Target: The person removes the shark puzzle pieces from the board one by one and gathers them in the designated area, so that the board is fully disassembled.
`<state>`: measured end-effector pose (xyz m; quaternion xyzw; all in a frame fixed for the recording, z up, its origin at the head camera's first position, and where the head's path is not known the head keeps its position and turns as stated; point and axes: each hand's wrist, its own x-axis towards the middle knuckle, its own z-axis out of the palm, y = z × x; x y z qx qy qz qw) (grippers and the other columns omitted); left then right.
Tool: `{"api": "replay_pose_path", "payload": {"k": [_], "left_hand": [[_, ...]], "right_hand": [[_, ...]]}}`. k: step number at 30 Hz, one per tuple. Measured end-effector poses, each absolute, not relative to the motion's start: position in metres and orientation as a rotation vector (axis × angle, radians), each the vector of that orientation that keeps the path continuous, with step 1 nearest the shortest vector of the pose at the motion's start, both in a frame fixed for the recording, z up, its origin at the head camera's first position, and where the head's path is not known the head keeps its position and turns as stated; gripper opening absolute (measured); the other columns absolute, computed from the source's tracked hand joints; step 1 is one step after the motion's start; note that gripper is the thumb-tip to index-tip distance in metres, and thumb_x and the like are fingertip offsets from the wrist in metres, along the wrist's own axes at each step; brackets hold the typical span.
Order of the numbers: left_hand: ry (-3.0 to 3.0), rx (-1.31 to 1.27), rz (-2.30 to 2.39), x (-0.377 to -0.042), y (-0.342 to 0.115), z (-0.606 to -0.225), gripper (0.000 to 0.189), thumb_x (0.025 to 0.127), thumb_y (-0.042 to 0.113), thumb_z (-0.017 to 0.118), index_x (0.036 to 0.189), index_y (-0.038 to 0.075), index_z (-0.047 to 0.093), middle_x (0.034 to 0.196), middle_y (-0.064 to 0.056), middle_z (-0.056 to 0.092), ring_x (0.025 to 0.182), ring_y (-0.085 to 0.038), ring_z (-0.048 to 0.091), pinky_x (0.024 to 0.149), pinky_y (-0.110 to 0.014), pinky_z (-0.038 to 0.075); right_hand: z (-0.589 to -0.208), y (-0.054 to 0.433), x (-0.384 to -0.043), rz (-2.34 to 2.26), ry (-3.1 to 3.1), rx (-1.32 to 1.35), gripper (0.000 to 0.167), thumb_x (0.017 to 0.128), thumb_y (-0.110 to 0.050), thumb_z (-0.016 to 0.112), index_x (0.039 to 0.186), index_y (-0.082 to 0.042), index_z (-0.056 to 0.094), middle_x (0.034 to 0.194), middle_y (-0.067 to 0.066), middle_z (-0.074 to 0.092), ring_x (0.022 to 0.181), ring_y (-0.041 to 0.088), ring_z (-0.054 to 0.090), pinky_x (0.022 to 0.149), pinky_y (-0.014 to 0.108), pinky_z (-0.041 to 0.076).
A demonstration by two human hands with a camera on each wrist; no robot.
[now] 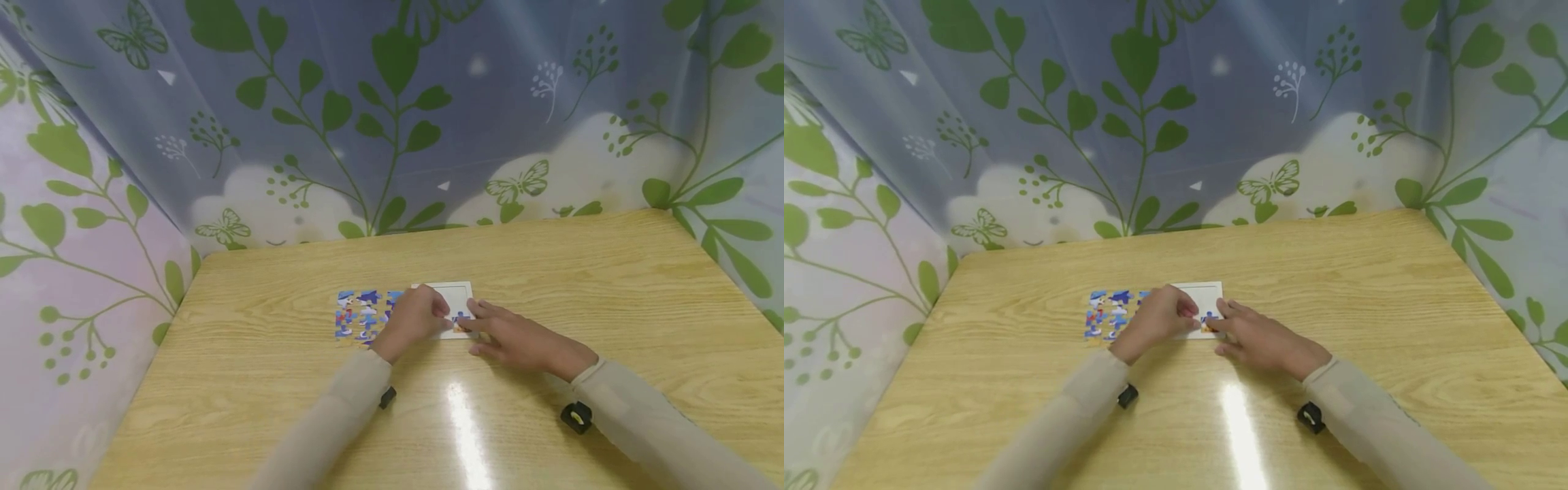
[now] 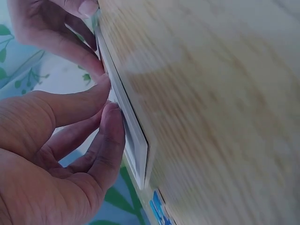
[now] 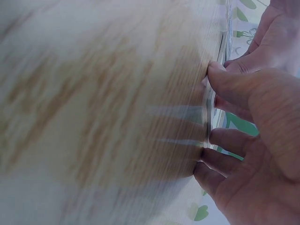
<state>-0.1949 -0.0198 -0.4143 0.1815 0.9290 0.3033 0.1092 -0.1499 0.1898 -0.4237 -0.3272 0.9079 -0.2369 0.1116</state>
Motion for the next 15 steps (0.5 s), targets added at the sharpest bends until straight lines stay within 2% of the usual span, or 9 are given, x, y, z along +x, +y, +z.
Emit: {"api": "replay_pose_path", "payload": {"k": [8,15], "left_hand": [[2.681,0.521,0.956,-0.1947,-0.0135,-0.4165,0.009,0.083,0.008,0.084,0.090,0.006,0.079,0.080,0.000,0.072,0.070,-0.009,0.064,0.066,-0.021,0.053],[2.656,0.470,0.968,-0.1942,-0.0128,-0.4163,0.011,0.083,0.008,0.084,0.091,0.005,0.079,0.080,0.001,0.071,0.071,-0.010,0.063,0.066,-0.021,0.053]], "right_hand": [[-0.4238,0.1895,-0.1494,-0.681,2.668,-0.959,0.051,0.101,-0.021,0.064,0.146,0.000,0.051,0.156,0.035,0.027,0.144,0.051,0.027,0.110,0.063,0.034],[-0.4223,0.1894,-0.1490,-0.680,2.677,-0.981,0.050,0.101,-0.021,0.064,0.144,0.001,0.052,0.154,0.036,0.029,0.143,0.052,0.028,0.110,0.063,0.034]]}}
